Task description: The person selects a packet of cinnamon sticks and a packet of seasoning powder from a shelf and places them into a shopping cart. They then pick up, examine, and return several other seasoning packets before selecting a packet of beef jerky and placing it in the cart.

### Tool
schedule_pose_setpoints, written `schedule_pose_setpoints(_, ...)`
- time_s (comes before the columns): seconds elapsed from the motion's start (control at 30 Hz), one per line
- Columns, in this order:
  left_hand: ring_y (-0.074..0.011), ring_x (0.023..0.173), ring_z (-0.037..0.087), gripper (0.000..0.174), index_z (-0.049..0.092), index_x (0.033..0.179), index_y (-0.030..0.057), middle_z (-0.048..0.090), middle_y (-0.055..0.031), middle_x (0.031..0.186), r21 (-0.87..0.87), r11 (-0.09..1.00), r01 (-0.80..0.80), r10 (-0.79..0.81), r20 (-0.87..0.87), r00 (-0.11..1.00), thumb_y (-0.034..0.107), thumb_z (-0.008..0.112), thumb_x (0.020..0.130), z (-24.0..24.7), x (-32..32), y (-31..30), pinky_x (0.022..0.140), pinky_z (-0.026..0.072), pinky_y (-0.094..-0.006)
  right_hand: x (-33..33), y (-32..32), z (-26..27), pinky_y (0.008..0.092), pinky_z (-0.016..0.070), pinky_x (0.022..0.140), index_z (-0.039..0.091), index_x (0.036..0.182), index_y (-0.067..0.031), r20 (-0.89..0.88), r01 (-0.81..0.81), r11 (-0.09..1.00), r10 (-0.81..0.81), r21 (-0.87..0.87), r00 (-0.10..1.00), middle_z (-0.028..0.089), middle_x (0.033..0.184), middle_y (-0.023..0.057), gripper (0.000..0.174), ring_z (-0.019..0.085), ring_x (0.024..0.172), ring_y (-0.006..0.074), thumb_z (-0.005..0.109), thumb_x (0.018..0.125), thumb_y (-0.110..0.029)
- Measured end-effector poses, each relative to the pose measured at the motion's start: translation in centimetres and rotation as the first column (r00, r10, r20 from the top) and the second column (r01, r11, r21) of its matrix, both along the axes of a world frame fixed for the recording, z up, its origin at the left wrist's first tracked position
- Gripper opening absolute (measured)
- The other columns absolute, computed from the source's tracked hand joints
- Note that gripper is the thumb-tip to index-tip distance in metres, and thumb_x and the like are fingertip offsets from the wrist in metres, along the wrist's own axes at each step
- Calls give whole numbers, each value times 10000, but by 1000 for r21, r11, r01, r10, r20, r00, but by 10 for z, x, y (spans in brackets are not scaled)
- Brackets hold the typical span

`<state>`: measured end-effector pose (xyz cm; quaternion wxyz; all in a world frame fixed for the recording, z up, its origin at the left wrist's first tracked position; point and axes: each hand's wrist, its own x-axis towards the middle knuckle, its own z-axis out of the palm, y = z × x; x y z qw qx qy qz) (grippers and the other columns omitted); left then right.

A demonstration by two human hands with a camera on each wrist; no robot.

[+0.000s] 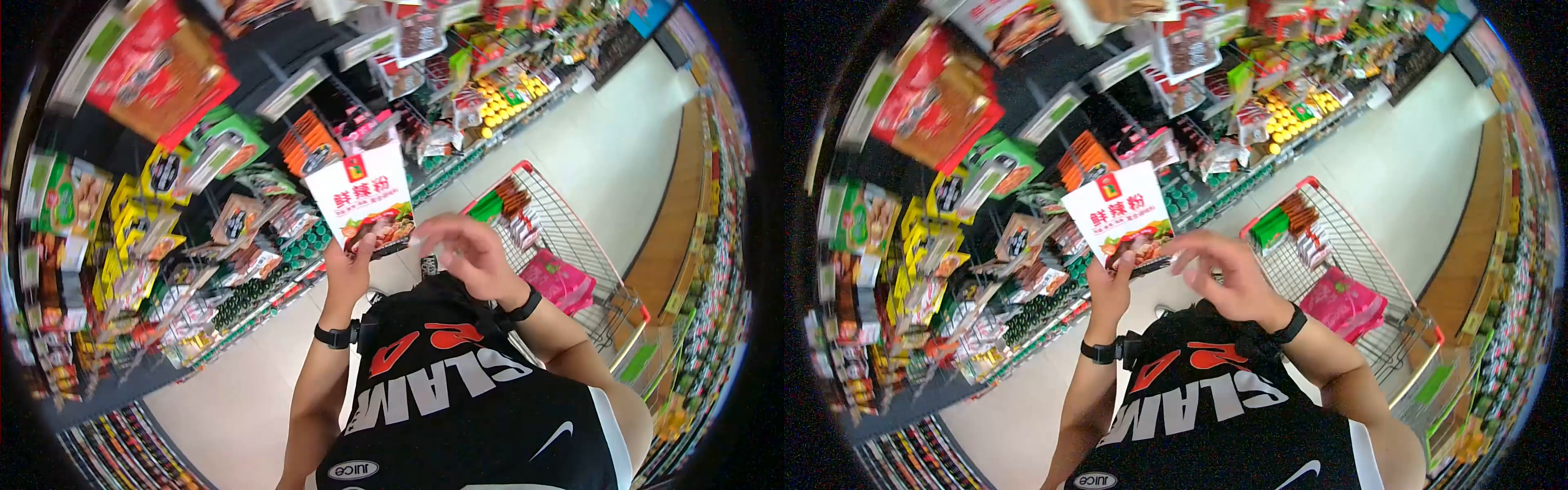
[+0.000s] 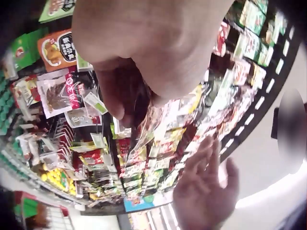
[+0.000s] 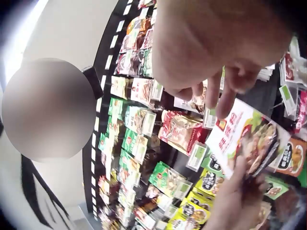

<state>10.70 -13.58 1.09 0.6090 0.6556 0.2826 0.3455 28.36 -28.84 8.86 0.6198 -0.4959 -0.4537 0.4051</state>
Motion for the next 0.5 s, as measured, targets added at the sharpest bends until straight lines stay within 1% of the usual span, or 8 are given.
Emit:
schedule_pose_setpoints(0.07,-139,842,666,334,544,1291,-33,682,-108,1111,-279,954,-110,132,61,989,124,612,1004,10,-21,-3,585,564,-288,-10,8,-20,267,505,725,577,1271,-23,181,217,975,-204,-53,962,660,1191,93,370,644,981,151,652,913,-78)
schedule_pose_setpoints(0.1,-141,838,669,330,545,1287,-29,681,-111,1110,-284,952,-115,145,84,986,114,614,999,9,-30,-3,565,561,-292,-16,15,-19,265,493,691,570,1226,-36,161,255,966,-246,-38,956,653,1101,67,363,626,879,139,694,886,-68)
schedule_pose_setpoints(0.17,-146,830,673,321,545,1281,-21,678,-117,1109,-299,947,-119,164,129,978,94,617,990,5,-50,-3,524,557,-299,-26,26,-22,266,496,690,552,1257,-32,345,207,977,-178,-49,922,652,1119,70,405,632,872,137,711,890,-94)
schedule_pose_setpoints(0.2,-157,903,689,354,550,1292,-27,684,-120,1144,-336,933,-126,176,122,977,56,641,961,10,-55,-5,662,592,-307,-31,31,-25,266,497,689,544,1273,-30,432,188,981,-146,-56,890,652,1129,71,427,635,868,135,719,891,-107)
schedule_pose_setpoints(0.27,-173,1007,690,401,553,1305,-34,685,-131,1196,-228,973,-29,60,128,990,35,674,929,26,-63,-8,849,577,-317,-44,36,-28,289,515,722,585,1258,3,357,63,984,1,-167,934,690,1060,79,396,649,834,143,723,922,-154)
schedule_pose_setpoints(0.3,-182,1080,676,440,559,1308,-43,686,-133,1225,-280,960,22,32,186,982,27,712,901,28,-69,-10,968,525,-323,-50,39,-28,292,518,734,599,1250,10,299,-12,975,80,-224,951,701,1040,84,376,651,836,142,713,936,-160)
schedule_pose_setpoints(0.4,-175,1043,684,481,541,1332,-45,701,-112,1174,-136,987,80,-55,182,982,62,743,909,25,-79,-12,929,536,-319,-71,44,-19,289,522,775,647,1208,23,215,-95,976,137,-196,967,733,972,102,290,641,854,104,660,989,-167)
schedule_pose_setpoints(0.5,-161,1026,677,456,586,1303,-31,708,-93,1164,-370,918,140,-109,104,989,86,762,898,21,-97,-5,900,538,-313,-84,50,-14,296,521,812,647,1195,27,217,-61,966,118,-252,969,734,975,99,272,628,882,94,643,1002,-166)
